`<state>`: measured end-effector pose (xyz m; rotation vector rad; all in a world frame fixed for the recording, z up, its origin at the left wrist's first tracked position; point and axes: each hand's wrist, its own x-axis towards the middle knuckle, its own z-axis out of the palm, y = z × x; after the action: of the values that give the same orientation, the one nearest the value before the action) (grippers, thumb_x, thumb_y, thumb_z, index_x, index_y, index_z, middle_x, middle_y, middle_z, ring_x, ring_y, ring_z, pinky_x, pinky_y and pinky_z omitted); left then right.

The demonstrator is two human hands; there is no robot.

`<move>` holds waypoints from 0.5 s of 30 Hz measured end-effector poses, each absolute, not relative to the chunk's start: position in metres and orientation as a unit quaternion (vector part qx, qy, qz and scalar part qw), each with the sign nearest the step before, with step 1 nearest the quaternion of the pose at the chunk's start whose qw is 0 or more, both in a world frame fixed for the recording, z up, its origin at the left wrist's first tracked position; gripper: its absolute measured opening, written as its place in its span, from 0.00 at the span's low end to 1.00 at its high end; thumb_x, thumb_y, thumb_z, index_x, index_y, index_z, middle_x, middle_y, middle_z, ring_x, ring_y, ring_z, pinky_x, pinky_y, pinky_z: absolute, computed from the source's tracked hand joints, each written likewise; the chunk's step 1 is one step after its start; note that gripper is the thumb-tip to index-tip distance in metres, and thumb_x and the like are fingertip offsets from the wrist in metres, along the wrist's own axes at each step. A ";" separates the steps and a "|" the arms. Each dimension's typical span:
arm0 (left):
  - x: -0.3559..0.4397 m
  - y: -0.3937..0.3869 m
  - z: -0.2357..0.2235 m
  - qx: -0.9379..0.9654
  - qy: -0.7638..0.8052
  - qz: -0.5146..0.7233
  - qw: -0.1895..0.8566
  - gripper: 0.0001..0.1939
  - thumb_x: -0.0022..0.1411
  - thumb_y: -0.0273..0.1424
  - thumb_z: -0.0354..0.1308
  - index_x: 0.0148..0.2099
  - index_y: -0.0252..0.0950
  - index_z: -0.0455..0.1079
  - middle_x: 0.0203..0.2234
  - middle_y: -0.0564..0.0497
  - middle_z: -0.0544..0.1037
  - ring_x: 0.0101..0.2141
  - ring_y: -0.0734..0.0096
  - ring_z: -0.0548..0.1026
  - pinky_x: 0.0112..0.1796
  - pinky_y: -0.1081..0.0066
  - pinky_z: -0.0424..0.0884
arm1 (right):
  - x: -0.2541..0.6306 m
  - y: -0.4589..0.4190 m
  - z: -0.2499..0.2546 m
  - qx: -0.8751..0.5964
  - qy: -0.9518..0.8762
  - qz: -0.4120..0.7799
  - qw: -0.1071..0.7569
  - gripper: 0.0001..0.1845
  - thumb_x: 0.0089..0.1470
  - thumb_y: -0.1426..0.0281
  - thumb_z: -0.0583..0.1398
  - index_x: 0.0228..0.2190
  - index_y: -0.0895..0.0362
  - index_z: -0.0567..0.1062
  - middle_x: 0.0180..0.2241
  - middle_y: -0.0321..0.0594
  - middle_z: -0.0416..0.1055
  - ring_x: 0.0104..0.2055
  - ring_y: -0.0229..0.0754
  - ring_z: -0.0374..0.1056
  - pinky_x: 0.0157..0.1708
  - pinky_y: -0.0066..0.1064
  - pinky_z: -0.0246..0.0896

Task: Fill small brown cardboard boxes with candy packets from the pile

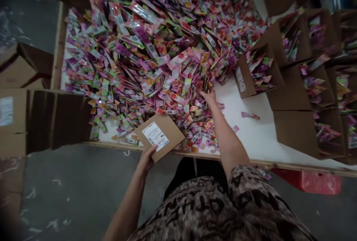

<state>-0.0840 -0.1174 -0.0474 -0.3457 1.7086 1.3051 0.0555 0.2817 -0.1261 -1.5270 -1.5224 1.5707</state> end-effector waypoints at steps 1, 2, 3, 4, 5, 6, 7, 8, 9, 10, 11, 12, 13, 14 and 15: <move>-0.080 -0.113 -0.050 -0.143 0.687 0.531 0.474 0.41 0.42 0.37 0.77 0.58 0.32 0.71 0.53 0.37 0.79 0.53 0.46 0.78 0.57 0.51 0.73 | 0.058 0.267 -0.126 -0.559 -0.535 0.589 0.234 0.38 0.46 0.58 0.66 0.57 0.59 0.68 0.54 0.50 0.75 0.51 0.43 0.74 0.55 0.37 0.68; -0.075 -0.110 -0.053 -0.146 0.682 0.533 0.480 0.41 0.42 0.38 0.77 0.57 0.31 0.71 0.52 0.37 0.80 0.52 0.46 0.78 0.57 0.52 0.73 | 0.063 0.252 -0.126 -0.564 -0.515 0.604 0.228 0.36 0.45 0.59 0.66 0.55 0.59 0.70 0.53 0.49 0.76 0.50 0.44 0.74 0.55 0.38 0.68; -0.069 -0.106 -0.055 -0.147 0.679 0.535 0.481 0.41 0.41 0.38 0.77 0.57 0.31 0.71 0.51 0.37 0.80 0.52 0.46 0.79 0.56 0.52 0.74 | 0.069 0.238 -0.124 -0.569 -0.498 0.617 0.218 0.35 0.43 0.59 0.66 0.52 0.59 0.71 0.52 0.49 0.77 0.48 0.45 0.75 0.54 0.38 0.69; -0.063 -0.103 -0.056 -0.147 0.676 0.538 0.481 0.41 0.41 0.38 0.77 0.57 0.31 0.71 0.51 0.37 0.80 0.51 0.46 0.79 0.55 0.52 0.74 | 0.076 0.225 -0.123 -0.571 -0.483 0.630 0.210 0.33 0.42 0.58 0.66 0.50 0.59 0.72 0.50 0.49 0.78 0.47 0.45 0.75 0.52 0.38 0.69; -0.058 -0.101 -0.056 -0.145 0.673 0.542 0.481 0.41 0.40 0.38 0.77 0.57 0.31 0.71 0.50 0.38 0.81 0.51 0.45 0.79 0.55 0.51 0.74 | 0.083 0.214 -0.120 -0.570 -0.470 0.642 0.204 0.31 0.41 0.58 0.66 0.47 0.58 0.73 0.49 0.49 0.78 0.46 0.46 0.76 0.51 0.39 0.70; -0.052 -0.099 -0.056 -0.143 0.671 0.545 0.482 0.41 0.40 0.37 0.77 0.56 0.32 0.71 0.50 0.38 0.81 0.51 0.45 0.79 0.55 0.51 0.75 | 0.089 0.204 -0.118 -0.568 -0.458 0.654 0.200 0.30 0.39 0.57 0.67 0.44 0.58 0.74 0.47 0.48 0.79 0.45 0.46 0.76 0.49 0.39 0.71; -0.047 -0.099 -0.055 -0.141 0.667 0.547 0.486 0.40 0.40 0.37 0.77 0.56 0.32 0.72 0.49 0.38 0.81 0.50 0.45 0.79 0.54 0.52 0.75 | 0.094 0.197 -0.115 -0.566 -0.446 0.666 0.194 0.29 0.38 0.57 0.67 0.42 0.57 0.74 0.44 0.47 0.80 0.42 0.46 0.76 0.47 0.39 0.71; -0.043 -0.098 -0.054 -0.139 0.661 0.549 0.492 0.40 0.39 0.36 0.77 0.55 0.32 0.72 0.49 0.39 0.81 0.50 0.45 0.79 0.54 0.52 0.75 | 0.099 0.192 -0.111 -0.562 -0.434 0.679 0.186 0.28 0.36 0.56 0.68 0.39 0.57 0.74 0.41 0.46 0.80 0.40 0.46 0.76 0.45 0.39 0.72; -0.039 -0.098 -0.052 -0.138 0.654 0.551 0.500 0.39 0.39 0.35 0.77 0.55 0.32 0.72 0.49 0.39 0.82 0.50 0.45 0.80 0.54 0.52 0.75 | 0.104 0.189 -0.107 -0.557 -0.422 0.693 0.178 0.27 0.35 0.55 0.68 0.37 0.57 0.74 0.38 0.44 0.80 0.37 0.46 0.75 0.43 0.39 0.72; -0.035 -0.098 -0.051 -0.137 0.645 0.556 0.506 0.39 0.39 0.35 0.77 0.55 0.32 0.72 0.48 0.39 0.82 0.49 0.45 0.80 0.54 0.52 0.75 | 0.109 0.188 -0.102 -0.550 -0.411 0.707 0.170 0.27 0.34 0.54 0.69 0.35 0.56 0.74 0.35 0.43 0.80 0.34 0.45 0.75 0.40 0.39 0.72; -0.031 -0.096 -0.051 -0.137 0.637 0.561 0.511 0.39 0.38 0.35 0.77 0.54 0.32 0.72 0.48 0.40 0.82 0.49 0.45 0.80 0.54 0.52 0.75 | 0.115 0.189 -0.096 -0.541 -0.404 0.719 0.165 0.27 0.33 0.53 0.69 0.34 0.56 0.74 0.33 0.41 0.79 0.33 0.45 0.74 0.38 0.39 0.72; -0.027 -0.094 -0.053 -0.136 0.628 0.565 0.517 0.39 0.38 0.34 0.77 0.54 0.33 0.73 0.47 0.40 0.82 0.49 0.45 0.80 0.54 0.52 0.75 | 0.121 0.192 -0.087 -0.533 -0.405 0.725 0.165 0.27 0.33 0.53 0.70 0.34 0.56 0.74 0.32 0.40 0.79 0.32 0.45 0.73 0.37 0.38 0.72; -0.024 -0.089 -0.056 -0.135 0.619 0.566 0.527 0.39 0.37 0.34 0.77 0.54 0.33 0.73 0.47 0.40 0.82 0.49 0.45 0.80 0.53 0.52 0.75 | 0.127 0.197 -0.076 -0.527 -0.415 0.722 0.170 0.27 0.34 0.53 0.70 0.35 0.56 0.75 0.31 0.40 0.79 0.31 0.45 0.73 0.37 0.38 0.72; -0.022 -0.082 -0.060 -0.133 0.610 0.567 0.538 0.39 0.36 0.34 0.77 0.53 0.34 0.73 0.46 0.41 0.83 0.49 0.46 0.80 0.53 0.53 0.75 | 0.132 0.203 -0.063 -0.523 -0.434 0.711 0.180 0.27 0.35 0.54 0.70 0.36 0.56 0.75 0.32 0.39 0.79 0.32 0.45 0.73 0.37 0.38 0.72; -0.019 -0.072 -0.066 -0.127 0.596 0.569 0.551 0.39 0.36 0.34 0.78 0.53 0.34 0.73 0.46 0.41 0.83 0.49 0.47 0.80 0.53 0.53 0.75 | 0.135 0.210 -0.047 -0.519 -0.461 0.693 0.193 0.27 0.36 0.55 0.70 0.38 0.56 0.76 0.33 0.39 0.79 0.33 0.45 0.74 0.38 0.39 0.72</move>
<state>-0.0195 -0.0718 -0.0663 -0.3015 1.4110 1.3467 0.1354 0.2096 -0.0473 -1.4575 -1.2950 1.9443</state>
